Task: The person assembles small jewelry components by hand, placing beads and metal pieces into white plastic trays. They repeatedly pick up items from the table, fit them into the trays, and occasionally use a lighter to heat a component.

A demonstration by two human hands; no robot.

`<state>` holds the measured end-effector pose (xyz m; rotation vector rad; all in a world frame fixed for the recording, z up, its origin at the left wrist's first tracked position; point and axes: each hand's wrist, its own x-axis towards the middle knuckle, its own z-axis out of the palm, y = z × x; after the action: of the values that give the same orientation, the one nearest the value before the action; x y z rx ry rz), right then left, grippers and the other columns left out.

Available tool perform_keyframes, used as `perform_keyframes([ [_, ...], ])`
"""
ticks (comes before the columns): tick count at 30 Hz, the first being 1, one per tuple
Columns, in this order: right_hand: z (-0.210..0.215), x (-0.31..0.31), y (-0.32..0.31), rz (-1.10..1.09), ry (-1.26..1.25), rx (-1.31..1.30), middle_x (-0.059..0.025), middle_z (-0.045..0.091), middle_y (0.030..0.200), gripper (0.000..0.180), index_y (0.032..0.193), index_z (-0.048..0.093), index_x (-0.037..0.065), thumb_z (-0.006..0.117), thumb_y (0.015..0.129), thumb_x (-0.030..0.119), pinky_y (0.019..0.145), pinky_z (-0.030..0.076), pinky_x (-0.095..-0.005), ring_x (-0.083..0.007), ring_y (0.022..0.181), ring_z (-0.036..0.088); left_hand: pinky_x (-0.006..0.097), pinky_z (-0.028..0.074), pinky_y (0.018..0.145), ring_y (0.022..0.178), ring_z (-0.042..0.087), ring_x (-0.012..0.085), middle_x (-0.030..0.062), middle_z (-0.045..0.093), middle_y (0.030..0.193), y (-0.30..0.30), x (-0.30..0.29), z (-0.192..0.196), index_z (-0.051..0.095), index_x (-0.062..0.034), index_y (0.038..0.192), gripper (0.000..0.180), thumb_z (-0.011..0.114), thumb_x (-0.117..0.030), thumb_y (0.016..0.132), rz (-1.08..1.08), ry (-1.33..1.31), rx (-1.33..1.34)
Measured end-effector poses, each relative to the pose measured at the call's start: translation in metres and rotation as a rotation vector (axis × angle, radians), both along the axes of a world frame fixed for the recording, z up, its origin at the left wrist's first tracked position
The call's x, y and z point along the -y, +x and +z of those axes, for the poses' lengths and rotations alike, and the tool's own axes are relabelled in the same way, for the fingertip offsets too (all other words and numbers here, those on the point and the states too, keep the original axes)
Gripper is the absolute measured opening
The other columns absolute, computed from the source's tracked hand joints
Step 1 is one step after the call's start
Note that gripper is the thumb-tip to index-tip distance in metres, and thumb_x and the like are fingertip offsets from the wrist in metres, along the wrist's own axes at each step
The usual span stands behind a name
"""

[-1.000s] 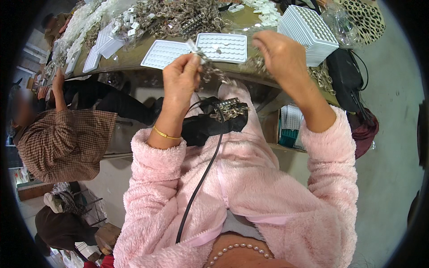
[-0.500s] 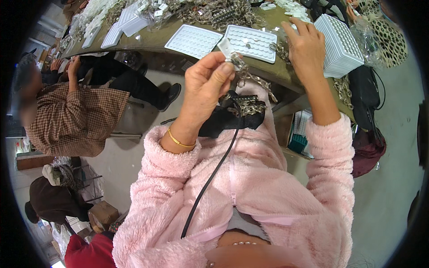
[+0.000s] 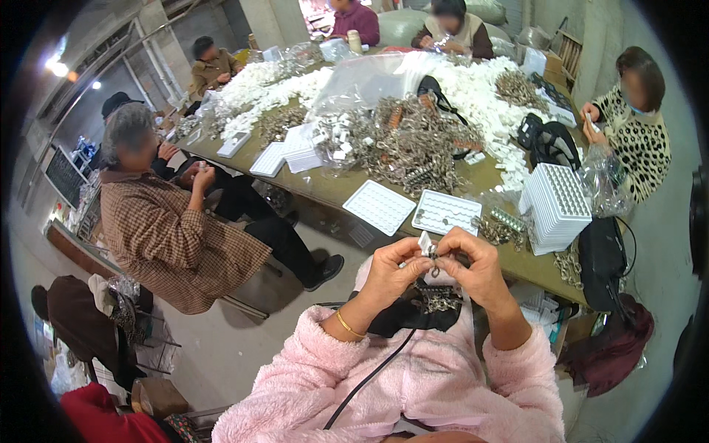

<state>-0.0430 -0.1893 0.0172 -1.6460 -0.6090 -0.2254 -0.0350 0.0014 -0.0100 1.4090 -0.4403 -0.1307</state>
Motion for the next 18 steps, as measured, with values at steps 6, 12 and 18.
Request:
perform_keyframes([
  [6, -0.008, -0.02, -0.004, -0.063, -0.082, 0.104, -0.0093, 0.062, 0.082, 0.014, 0.088, 0.063, -0.003, 0.066, 0.077, -0.01, 0.066, 0.047, -0.0284, -0.0184, 0.074, 0.061, 0.023, 0.046, 0.06, 0.067, 0.055, 0.0058, -0.0009, 0.064, 0.078, -0.011, -0.011, 0.003, 0.071, -0.0004, 0.112, 0.028, 0.074, -0.004, 0.084, 0.217, 0.071, 0.352],
  [12, 0.003, -0.052, -0.013, -0.006, -0.05, 0.115, -0.0109, 0.064, 0.08, 0.015, 0.089, 0.065, -0.004, 0.063, 0.076, -0.012, 0.066, 0.048, -0.0288, -0.02, 0.072, 0.062, 0.027, 0.046, 0.058, 0.065, 0.059, 0.0121, 0.0085, 0.065, 0.078, -0.033, -0.038, 0.017, 0.069, 0.0021, 0.108, 0.031, 0.078, -0.003, 0.078, 0.413, 0.304, 0.561],
  [18, 0.023, -0.091, -0.012, 0.107, -0.135, 0.286, -0.0131, 0.063, 0.085, 0.019, 0.09, 0.064, -0.004, 0.062, 0.073, -0.012, 0.069, 0.049, -0.0322, -0.0252, 0.075, 0.063, 0.03, 0.046, 0.058, 0.067, 0.061, 0.0173, 0.0099, 0.064, 0.079, -0.051, -0.077, 0.028, 0.069, 0.0016, 0.105, 0.029, 0.077, -0.003, 0.078, 0.521, 0.364, 0.589],
])
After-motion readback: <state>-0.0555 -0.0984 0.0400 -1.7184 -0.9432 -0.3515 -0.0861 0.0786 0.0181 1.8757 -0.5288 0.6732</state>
